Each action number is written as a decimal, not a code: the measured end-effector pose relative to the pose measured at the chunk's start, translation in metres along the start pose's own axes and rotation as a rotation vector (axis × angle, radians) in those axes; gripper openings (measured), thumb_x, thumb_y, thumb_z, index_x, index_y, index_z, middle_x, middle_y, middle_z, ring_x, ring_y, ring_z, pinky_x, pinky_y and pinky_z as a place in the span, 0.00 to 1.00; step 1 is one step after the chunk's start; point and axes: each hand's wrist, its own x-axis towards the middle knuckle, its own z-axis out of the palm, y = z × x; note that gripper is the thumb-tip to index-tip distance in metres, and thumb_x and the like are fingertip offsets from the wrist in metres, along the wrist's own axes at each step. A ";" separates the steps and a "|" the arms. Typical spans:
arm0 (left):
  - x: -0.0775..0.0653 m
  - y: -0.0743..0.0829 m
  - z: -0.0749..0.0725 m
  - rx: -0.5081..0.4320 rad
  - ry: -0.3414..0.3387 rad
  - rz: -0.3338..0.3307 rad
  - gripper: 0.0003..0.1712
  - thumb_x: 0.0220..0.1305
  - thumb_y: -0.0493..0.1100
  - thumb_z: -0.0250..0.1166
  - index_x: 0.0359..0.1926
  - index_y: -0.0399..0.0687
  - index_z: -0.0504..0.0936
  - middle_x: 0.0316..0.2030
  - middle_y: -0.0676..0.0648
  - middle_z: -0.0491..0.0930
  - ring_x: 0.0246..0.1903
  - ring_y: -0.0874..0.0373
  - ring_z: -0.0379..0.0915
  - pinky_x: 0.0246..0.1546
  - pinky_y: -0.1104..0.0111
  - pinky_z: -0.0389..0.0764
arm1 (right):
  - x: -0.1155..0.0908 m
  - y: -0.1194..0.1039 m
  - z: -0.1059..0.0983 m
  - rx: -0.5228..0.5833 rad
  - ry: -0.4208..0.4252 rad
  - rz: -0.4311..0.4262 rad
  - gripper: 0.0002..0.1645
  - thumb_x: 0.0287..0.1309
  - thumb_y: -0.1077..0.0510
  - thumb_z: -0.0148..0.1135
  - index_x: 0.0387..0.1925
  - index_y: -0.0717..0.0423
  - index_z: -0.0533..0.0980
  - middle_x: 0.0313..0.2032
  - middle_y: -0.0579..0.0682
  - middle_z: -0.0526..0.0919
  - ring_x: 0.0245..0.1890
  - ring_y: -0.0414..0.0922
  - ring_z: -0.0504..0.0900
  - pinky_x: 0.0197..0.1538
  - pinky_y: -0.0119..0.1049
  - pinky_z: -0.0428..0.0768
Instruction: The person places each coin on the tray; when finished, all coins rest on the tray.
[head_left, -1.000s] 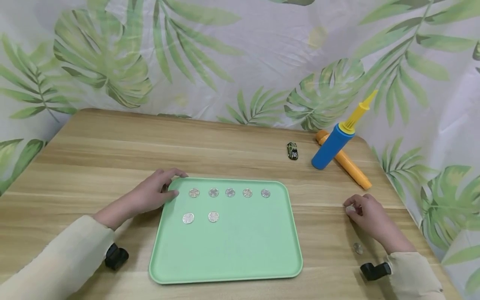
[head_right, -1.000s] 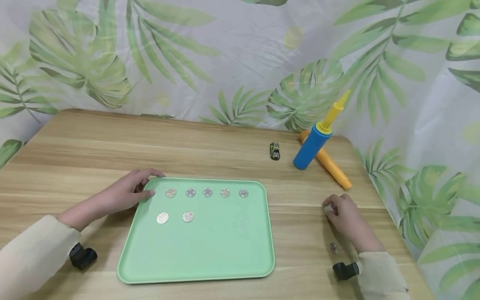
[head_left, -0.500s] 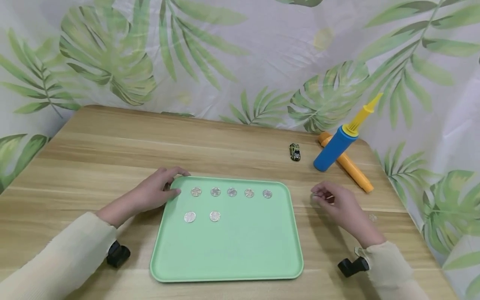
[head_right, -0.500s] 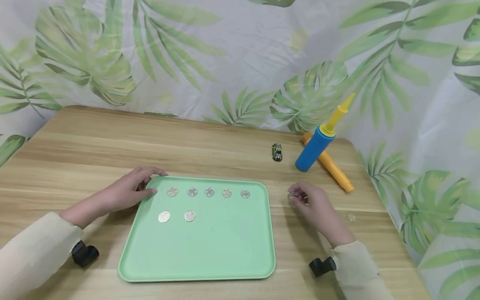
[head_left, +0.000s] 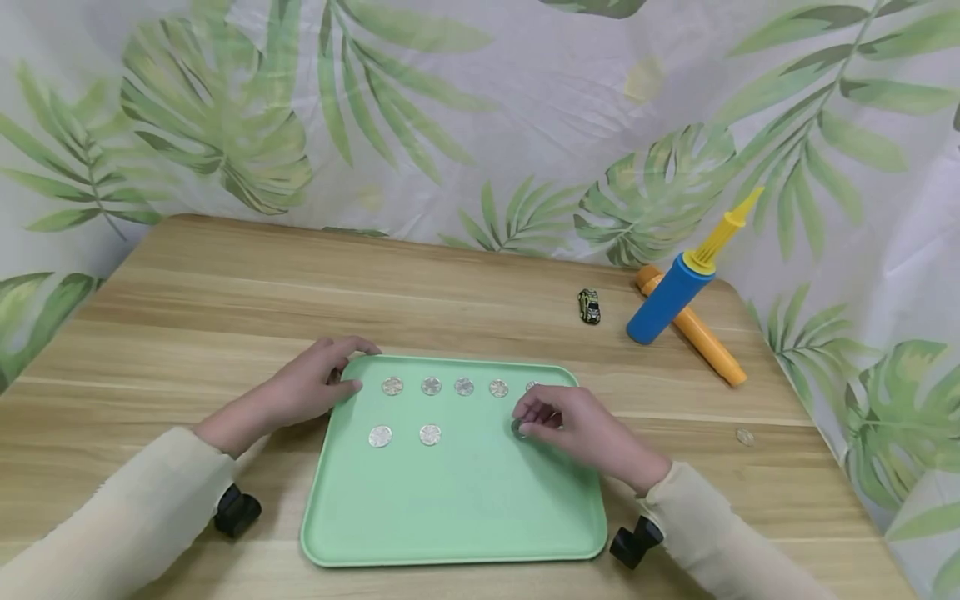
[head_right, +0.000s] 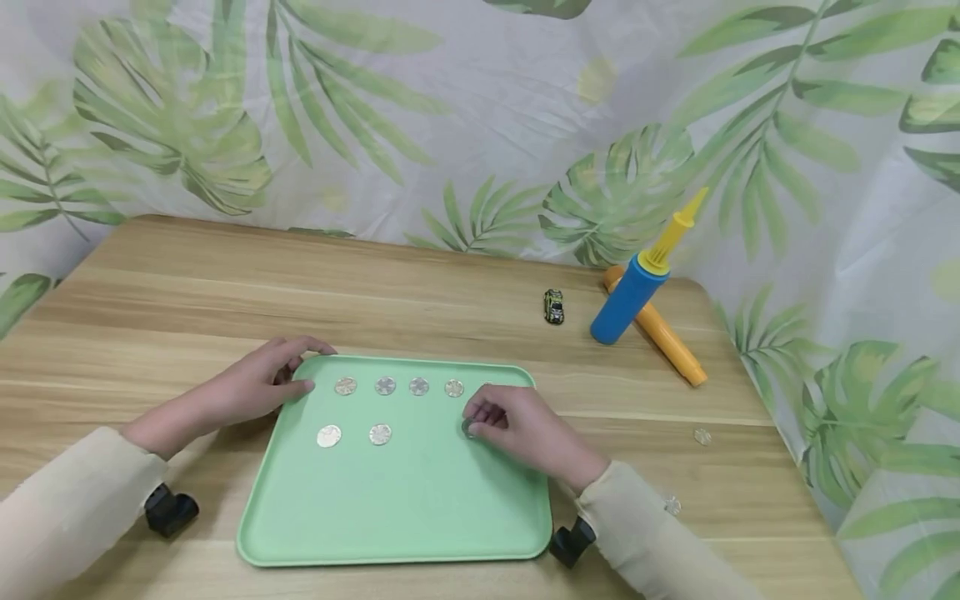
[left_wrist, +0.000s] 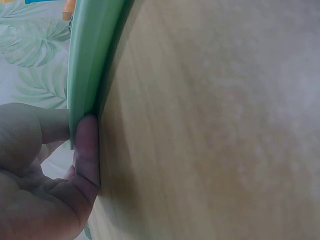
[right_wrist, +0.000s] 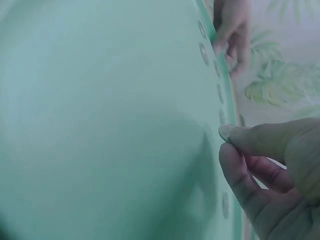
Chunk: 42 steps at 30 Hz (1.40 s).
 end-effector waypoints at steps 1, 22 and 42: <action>0.000 0.000 0.001 0.000 -0.002 0.000 0.25 0.72 0.34 0.64 0.68 0.42 0.74 0.40 0.39 0.69 0.38 0.51 0.63 0.36 0.63 0.69 | 0.001 -0.001 0.003 0.004 -0.009 -0.003 0.05 0.66 0.64 0.69 0.43 0.54 0.84 0.39 0.47 0.87 0.38 0.34 0.81 0.45 0.29 0.83; 0.002 -0.001 0.001 0.018 -0.013 -0.002 0.26 0.72 0.34 0.64 0.69 0.45 0.74 0.41 0.40 0.69 0.39 0.50 0.63 0.36 0.63 0.69 | 0.033 -0.022 0.035 0.020 -0.105 -0.011 0.04 0.66 0.62 0.70 0.41 0.53 0.81 0.37 0.45 0.83 0.37 0.36 0.79 0.43 0.27 0.81; 0.002 0.001 0.000 0.016 -0.021 -0.029 0.26 0.73 0.35 0.63 0.69 0.45 0.73 0.43 0.38 0.69 0.39 0.50 0.64 0.37 0.63 0.70 | 0.030 -0.023 0.029 -0.020 -0.108 -0.016 0.05 0.69 0.63 0.67 0.45 0.57 0.82 0.40 0.47 0.85 0.39 0.35 0.80 0.47 0.28 0.82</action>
